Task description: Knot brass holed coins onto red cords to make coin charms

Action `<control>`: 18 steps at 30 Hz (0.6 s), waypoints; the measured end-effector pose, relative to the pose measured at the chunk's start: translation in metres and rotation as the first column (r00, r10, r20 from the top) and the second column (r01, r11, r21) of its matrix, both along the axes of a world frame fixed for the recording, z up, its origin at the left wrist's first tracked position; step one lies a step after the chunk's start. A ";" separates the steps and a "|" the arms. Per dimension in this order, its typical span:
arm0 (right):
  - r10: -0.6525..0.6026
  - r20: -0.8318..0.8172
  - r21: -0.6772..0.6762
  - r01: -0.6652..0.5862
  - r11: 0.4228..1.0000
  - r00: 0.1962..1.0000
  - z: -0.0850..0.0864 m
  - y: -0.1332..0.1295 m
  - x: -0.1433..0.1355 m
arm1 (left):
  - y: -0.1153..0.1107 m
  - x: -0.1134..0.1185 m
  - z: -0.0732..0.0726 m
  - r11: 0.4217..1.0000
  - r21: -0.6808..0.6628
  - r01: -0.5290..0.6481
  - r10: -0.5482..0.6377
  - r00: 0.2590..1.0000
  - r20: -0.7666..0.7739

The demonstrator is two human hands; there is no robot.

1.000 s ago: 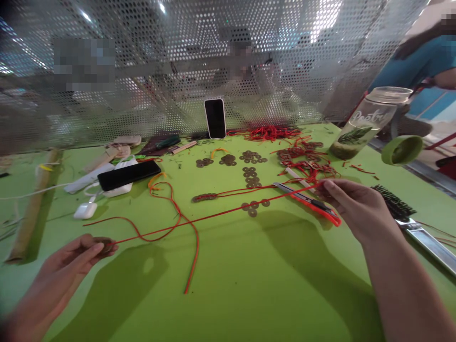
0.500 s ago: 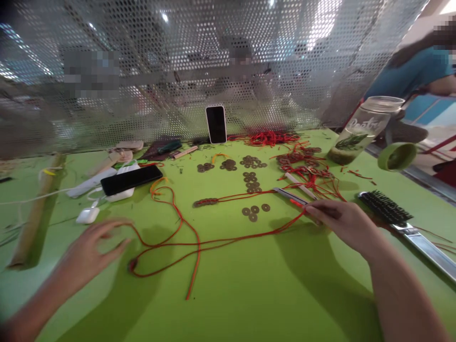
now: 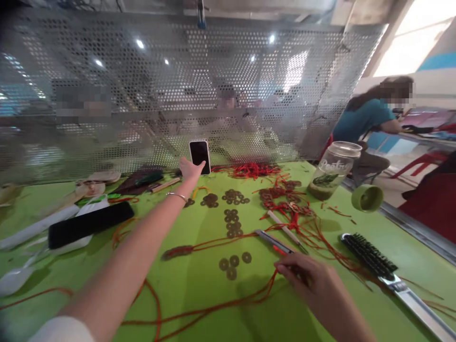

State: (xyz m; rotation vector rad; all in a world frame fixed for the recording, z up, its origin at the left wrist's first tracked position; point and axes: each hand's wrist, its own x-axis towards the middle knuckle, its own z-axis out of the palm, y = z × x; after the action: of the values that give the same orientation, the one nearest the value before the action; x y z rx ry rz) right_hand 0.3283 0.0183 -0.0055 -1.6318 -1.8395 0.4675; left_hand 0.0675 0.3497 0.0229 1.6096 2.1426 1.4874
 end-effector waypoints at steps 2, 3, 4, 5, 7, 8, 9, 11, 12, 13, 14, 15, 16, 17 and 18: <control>0.022 0.031 0.032 -0.023 0.999 0.999 0.001 0.002 0.000 | 0.017 0.012 -0.006 0.999 0.031 -0.033 0.033 0.999 0.026; 0.037 0.038 0.047 -0.039 0.998 0.999 0.001 0.003 0.000 | 0.023 0.016 -0.009 0.998 0.045 -0.047 0.046 0.998 0.034; 0.052 0.040 0.060 -0.054 0.997 0.998 0.001 0.004 0.000 | 0.029 0.020 -0.011 0.996 0.058 -0.062 0.060 0.997 0.040; 0.066 0.037 0.071 -0.068 0.995 0.997 0.001 0.005 0.000 | 0.034 0.024 -0.013 0.995 0.070 -0.078 0.075 0.996 0.046; 0.092 0.028 0.078 -0.094 0.993 0.995 0.001 0.007 -0.002 | 0.042 0.028 -0.017 0.990 0.090 -0.105 0.101 0.994 0.052; 0.100 0.024 0.080 -0.101 0.992 0.995 0.000 0.007 -0.002 | 0.044 0.029 -0.018 0.988 0.100 -0.116 0.111 0.992 0.052; 0.111 0.024 0.076 -0.112 0.991 0.994 0.000 0.008 -0.003 | 0.046 0.029 -0.019 0.987 0.108 -0.123 0.118 0.992 0.051; 0.126 0.031 0.065 -0.128 0.990 0.992 -0.001 0.007 -0.004 | 0.048 0.027 -0.020 0.984 0.118 -0.132 0.127 0.991 0.045; 0.133 0.033 0.060 -0.135 0.989 0.991 -0.001 0.007 -0.005 | 0.049 0.024 -0.020 0.983 0.120 -0.136 0.132 0.990 0.043; 0.141 0.033 0.054 -0.143 0.988 0.989 -0.001 0.006 -0.005 | 0.049 0.021 -0.020 0.982 0.121 -0.143 0.139 0.989 0.041; 0.153 0.034 0.044 -0.154 0.987 0.988 -0.001 0.005 -0.005 | 0.049 0.017 -0.020 0.981 0.120 -0.152 0.148 0.988 0.041; 0.162 0.034 0.035 -0.163 0.986 0.986 -0.001 0.004 -0.005 | 0.048 0.013 -0.020 0.979 0.120 -0.163 0.159 0.986 0.042; 0.164 0.034 0.029 -0.165 0.986 0.986 0.000 0.004 -0.006 | 0.048 0.009 -0.019 0.977 0.121 -0.173 0.169 0.985 0.044; 0.162 0.034 0.024 -0.163 0.986 0.986 0.000 0.003 -0.006 | 0.047 0.004 -0.019 0.976 0.123 -0.182 0.177 0.983 0.047; 0.152 0.035 0.023 -0.153 0.988 0.988 0.000 0.003 -0.006 | 0.046 0.000 -0.018 0.974 0.125 -0.189 0.184 0.982 0.049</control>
State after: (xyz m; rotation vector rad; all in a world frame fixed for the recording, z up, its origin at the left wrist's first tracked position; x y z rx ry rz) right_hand 0.3221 0.0209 -0.0058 -1.4962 -1.9965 0.4829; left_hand 0.0676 0.3958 0.0050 1.4375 2.2749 1.7291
